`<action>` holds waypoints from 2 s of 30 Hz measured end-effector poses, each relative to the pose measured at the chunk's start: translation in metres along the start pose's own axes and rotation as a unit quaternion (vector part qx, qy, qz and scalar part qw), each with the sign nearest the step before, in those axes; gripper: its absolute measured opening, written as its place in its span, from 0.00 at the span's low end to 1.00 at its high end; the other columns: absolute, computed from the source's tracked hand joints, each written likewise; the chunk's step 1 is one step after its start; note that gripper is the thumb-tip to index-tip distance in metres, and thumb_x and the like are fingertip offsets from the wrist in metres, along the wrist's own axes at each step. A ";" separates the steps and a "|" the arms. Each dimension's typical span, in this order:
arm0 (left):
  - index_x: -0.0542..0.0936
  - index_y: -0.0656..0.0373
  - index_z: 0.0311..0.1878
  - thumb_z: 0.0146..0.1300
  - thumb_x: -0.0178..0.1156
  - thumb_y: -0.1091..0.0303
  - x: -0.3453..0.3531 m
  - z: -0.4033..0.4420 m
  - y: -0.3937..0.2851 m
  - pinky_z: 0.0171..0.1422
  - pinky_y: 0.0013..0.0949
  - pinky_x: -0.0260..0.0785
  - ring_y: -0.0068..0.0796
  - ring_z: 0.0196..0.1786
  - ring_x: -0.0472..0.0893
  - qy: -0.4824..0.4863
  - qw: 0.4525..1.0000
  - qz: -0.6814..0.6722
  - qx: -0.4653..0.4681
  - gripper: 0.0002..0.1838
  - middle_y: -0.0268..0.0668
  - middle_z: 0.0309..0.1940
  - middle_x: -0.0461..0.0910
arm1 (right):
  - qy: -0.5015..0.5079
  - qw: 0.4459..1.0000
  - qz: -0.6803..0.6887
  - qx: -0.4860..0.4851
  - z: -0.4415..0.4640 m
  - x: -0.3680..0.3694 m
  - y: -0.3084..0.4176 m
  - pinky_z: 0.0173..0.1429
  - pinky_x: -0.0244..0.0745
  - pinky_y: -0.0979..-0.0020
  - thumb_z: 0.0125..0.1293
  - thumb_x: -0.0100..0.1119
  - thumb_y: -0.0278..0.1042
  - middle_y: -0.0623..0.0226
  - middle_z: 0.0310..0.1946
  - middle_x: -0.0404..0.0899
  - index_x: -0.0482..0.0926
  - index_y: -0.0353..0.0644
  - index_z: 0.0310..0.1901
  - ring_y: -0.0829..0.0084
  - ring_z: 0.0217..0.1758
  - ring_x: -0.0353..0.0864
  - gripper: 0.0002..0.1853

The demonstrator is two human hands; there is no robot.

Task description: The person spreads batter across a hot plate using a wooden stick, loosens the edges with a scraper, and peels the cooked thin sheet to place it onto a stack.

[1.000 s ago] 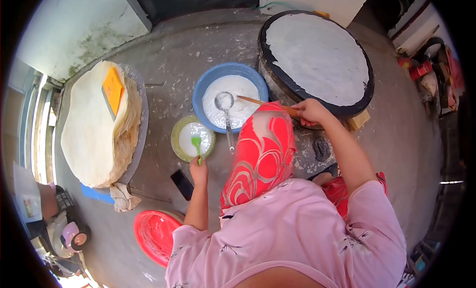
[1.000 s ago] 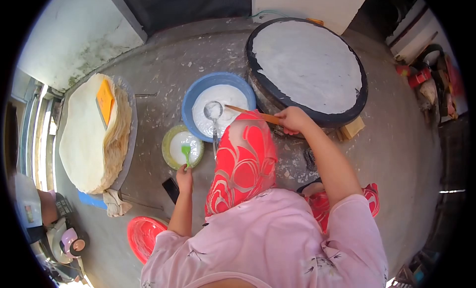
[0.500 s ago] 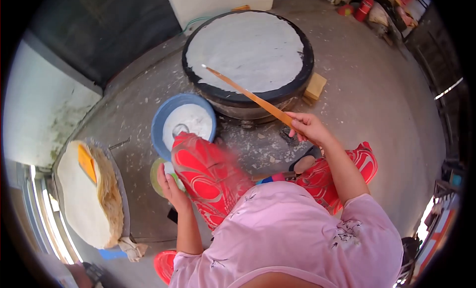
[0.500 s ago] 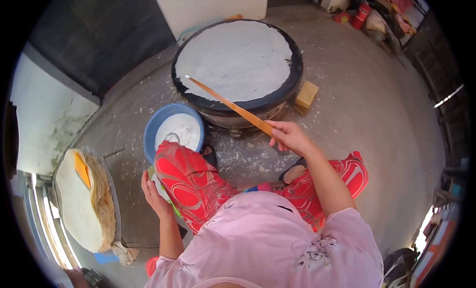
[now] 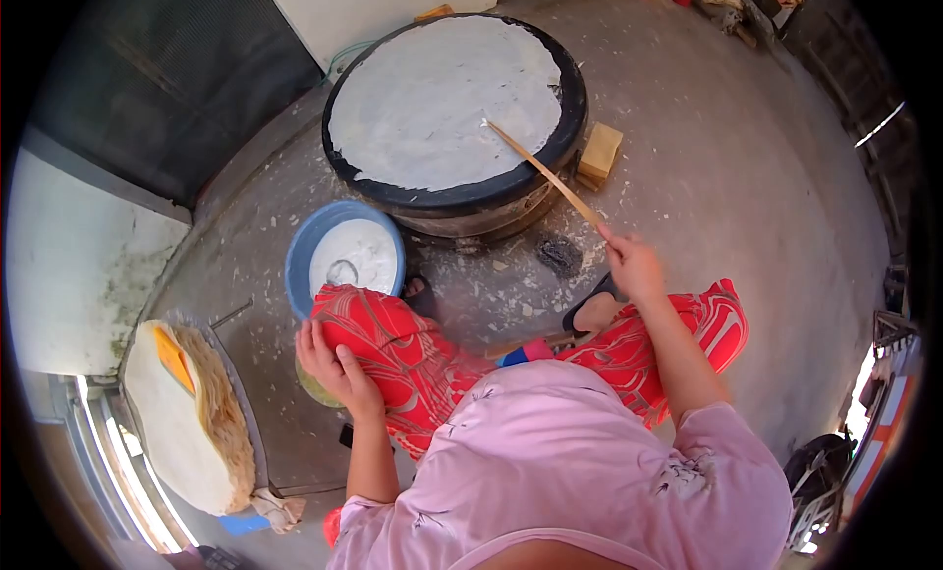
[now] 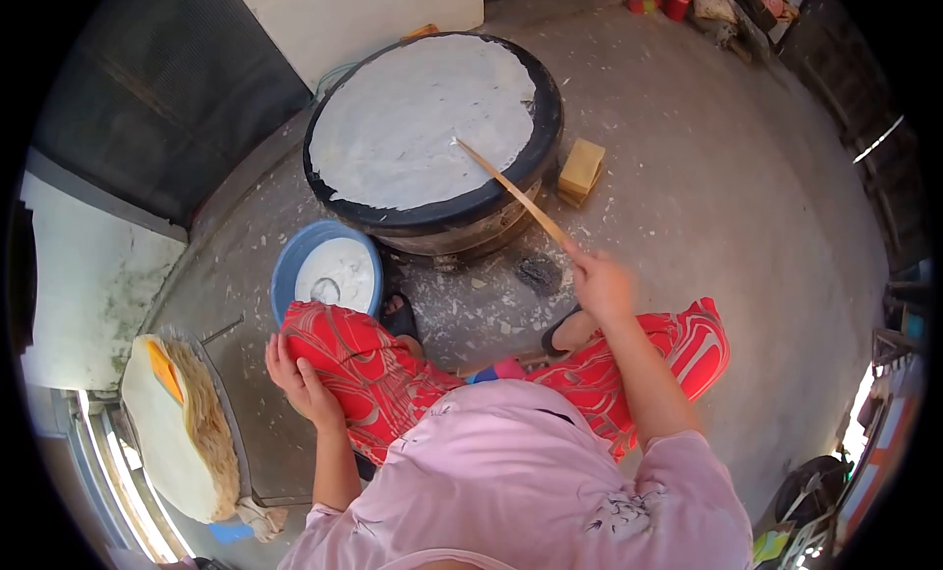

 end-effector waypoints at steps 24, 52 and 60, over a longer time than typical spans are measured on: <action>0.64 0.66 0.58 0.65 0.40 0.57 -0.001 -0.004 0.000 0.67 0.46 0.43 0.48 0.64 0.55 -0.018 1.000 0.016 0.006 0.24 0.48 0.60 0.60 | 0.179 0.741 0.586 0.277 0.035 0.015 0.007 0.18 0.61 0.82 0.69 0.36 0.33 0.64 0.27 0.75 0.55 0.47 0.65 0.82 0.17 0.65 0.22; 0.64 0.66 0.58 0.65 0.40 0.56 -0.002 0.001 0.006 0.67 0.49 0.42 0.50 0.64 0.55 -0.020 0.999 0.033 0.006 0.25 0.48 0.59 0.61 | 0.194 0.945 0.241 -0.104 -0.004 0.067 0.067 0.34 0.71 0.77 0.63 0.48 0.27 0.69 0.29 0.79 0.73 0.50 0.54 0.79 0.27 0.74 0.17; 0.64 0.66 0.59 0.64 0.41 0.58 -0.008 0.003 0.005 0.67 0.45 0.42 0.48 0.65 0.55 -0.021 0.999 0.031 0.013 0.25 0.48 0.60 0.61 | 0.341 0.880 0.329 0.027 0.021 0.155 0.149 0.28 0.68 0.79 0.61 0.48 0.24 0.70 0.25 0.75 0.63 0.49 0.62 0.83 0.22 0.71 0.25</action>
Point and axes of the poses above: each hand's wrist, its own z-axis towards the middle knuckle, its own x-axis out of the palm, y = z × x, the point moved 4 cm from there along z, towards the middle knuckle
